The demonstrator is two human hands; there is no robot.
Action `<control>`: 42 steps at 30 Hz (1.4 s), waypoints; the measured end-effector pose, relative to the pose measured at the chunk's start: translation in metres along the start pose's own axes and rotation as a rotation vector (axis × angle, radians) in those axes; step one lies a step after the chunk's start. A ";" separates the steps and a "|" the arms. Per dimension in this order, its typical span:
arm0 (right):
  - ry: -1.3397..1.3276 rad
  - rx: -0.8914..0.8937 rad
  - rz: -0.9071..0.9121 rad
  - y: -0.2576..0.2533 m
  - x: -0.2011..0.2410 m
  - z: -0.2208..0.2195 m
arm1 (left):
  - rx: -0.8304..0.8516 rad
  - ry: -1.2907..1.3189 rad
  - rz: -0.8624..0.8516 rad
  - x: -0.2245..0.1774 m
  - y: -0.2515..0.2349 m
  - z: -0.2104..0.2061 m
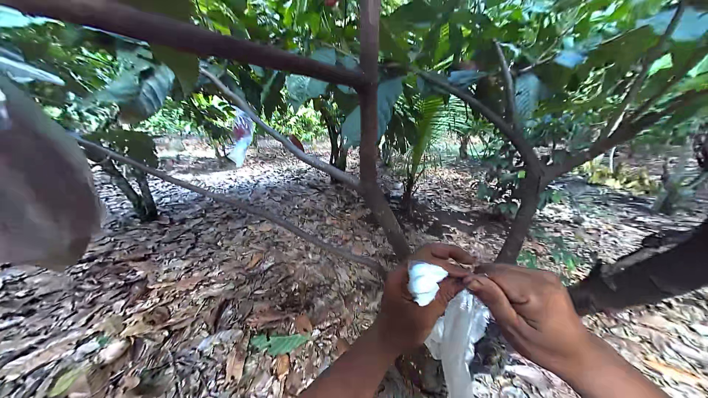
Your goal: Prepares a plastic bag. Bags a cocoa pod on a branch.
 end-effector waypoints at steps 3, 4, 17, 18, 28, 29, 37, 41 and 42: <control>0.084 -0.031 0.067 -0.026 0.005 -0.009 | 0.006 -0.078 -0.004 -0.006 -0.017 0.021; 0.096 -0.030 0.089 -0.034 0.006 -0.012 | 0.022 -0.092 0.007 -0.007 -0.022 0.026; -0.217 0.047 0.096 -0.098 0.012 -0.059 | -0.108 -0.171 0.133 -0.008 -0.035 0.103; -0.254 0.046 0.089 -0.101 0.013 -0.064 | -0.108 -0.201 0.128 -0.009 -0.036 0.106; -0.069 -0.031 0.139 -0.113 0.012 -0.073 | -0.112 -0.158 0.148 -0.018 -0.048 0.122; -0.028 -0.048 0.141 -0.115 0.009 -0.071 | -0.132 -0.113 0.177 -0.017 -0.046 0.124; 0.107 -0.067 0.128 -0.118 -0.010 -0.055 | -0.266 0.057 0.365 0.008 -0.025 0.124; -0.187 -0.011 -0.150 -0.111 -0.043 -0.043 | -0.235 0.054 0.364 0.013 -0.027 0.096; -0.337 -0.004 -0.250 -0.109 -0.053 -0.039 | -0.226 0.033 0.378 0.016 -0.027 0.089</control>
Point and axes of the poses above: each hand's wrist, its own y-axis away from the middle knuckle, its own z-axis out of the back of the hand, x = y × z, the point moved 10 cm from there along -y, towards the middle knuckle, and after that the axes turned 7 degrees about -z, right-handed, at the moved point
